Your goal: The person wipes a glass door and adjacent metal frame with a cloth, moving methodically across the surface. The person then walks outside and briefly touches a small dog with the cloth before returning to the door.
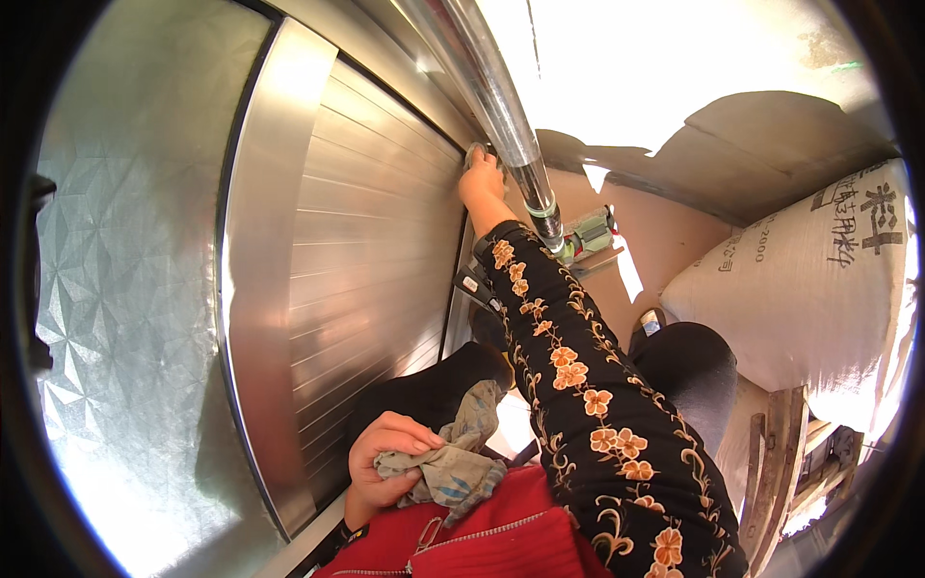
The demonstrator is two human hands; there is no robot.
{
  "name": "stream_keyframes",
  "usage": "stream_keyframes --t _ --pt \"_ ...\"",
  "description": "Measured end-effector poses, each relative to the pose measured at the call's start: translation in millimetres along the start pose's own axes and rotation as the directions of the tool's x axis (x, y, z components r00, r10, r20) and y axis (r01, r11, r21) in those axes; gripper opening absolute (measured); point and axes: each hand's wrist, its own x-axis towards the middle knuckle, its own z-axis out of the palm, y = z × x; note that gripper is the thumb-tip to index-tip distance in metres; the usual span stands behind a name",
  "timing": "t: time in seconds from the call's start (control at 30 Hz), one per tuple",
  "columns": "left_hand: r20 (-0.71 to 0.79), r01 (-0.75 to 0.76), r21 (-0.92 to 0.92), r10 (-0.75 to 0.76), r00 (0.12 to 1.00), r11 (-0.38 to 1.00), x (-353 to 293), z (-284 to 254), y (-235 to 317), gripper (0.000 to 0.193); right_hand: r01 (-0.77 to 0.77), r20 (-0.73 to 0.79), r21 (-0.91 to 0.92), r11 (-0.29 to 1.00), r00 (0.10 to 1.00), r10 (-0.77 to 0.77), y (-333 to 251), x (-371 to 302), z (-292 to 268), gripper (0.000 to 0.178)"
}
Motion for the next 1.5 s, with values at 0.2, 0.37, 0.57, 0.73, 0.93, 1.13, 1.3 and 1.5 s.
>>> stream_keyframes --t 0.2,0.37,0.57,0.73,0.93,1.13,1.3,1.5 --pt "0.026 0.029 0.01 -0.03 0.999 1.0 1.3 0.2 3.2 0.037 0.451 -0.47 0.183 0.874 0.821 -0.325 -32.3 -31.4 -10.2 0.062" --pt "0.035 0.028 0.011 -0.028 0.999 1.0 8.0 -1.0 7.4 0.037 0.51 -0.521 0.168 0.844 0.773 -0.363 -46.8 -34.2 -20.4 0.06" --pt "0.043 0.071 0.04 -0.073 0.996 0.997 20.4 3.3 26.9 0.038 0.223 -0.04 0.231 0.947 0.975 -0.22 -0.4 14.2 -17.3 0.062" --pt "0.068 0.095 0.068 -0.1 0.993 0.993 29.0 -3.8 32.8 0.036 0.188 0.139 0.028 0.982 0.972 -0.19 24.6 16.1 22.7 0.059" --pt "-0.013 0.087 0.057 -0.087 0.996 0.995 21.3 10.6 35.5 0.032 0.079 0.154 0.118 0.99 0.983 -0.096 42.7 -36.6 13.4 0.044" --pt "-0.027 -0.004 0.02 0.005 1.0 1.0 21.4 19.3 32.3 0.03 0.161 0.509 -0.024 0.987 0.852 -0.127 55.5 -89.9 -20.2 0.031" --pt "-0.03 -0.076 0.066 0.078 0.996 0.995 18.2 7.1 38.7 0.03 0.156 0.604 0.17 0.973 0.764 -0.228 10.4 -120.0 -71.2 0.037" --pt "-0.035 -0.045 0.062 0.047 0.998 0.997 5.5 -25.7 52.8 0.028 -0.052 0.613 0.551 0.833 0.703 -0.362 -56.4 -192.9 -152.7 0.045"
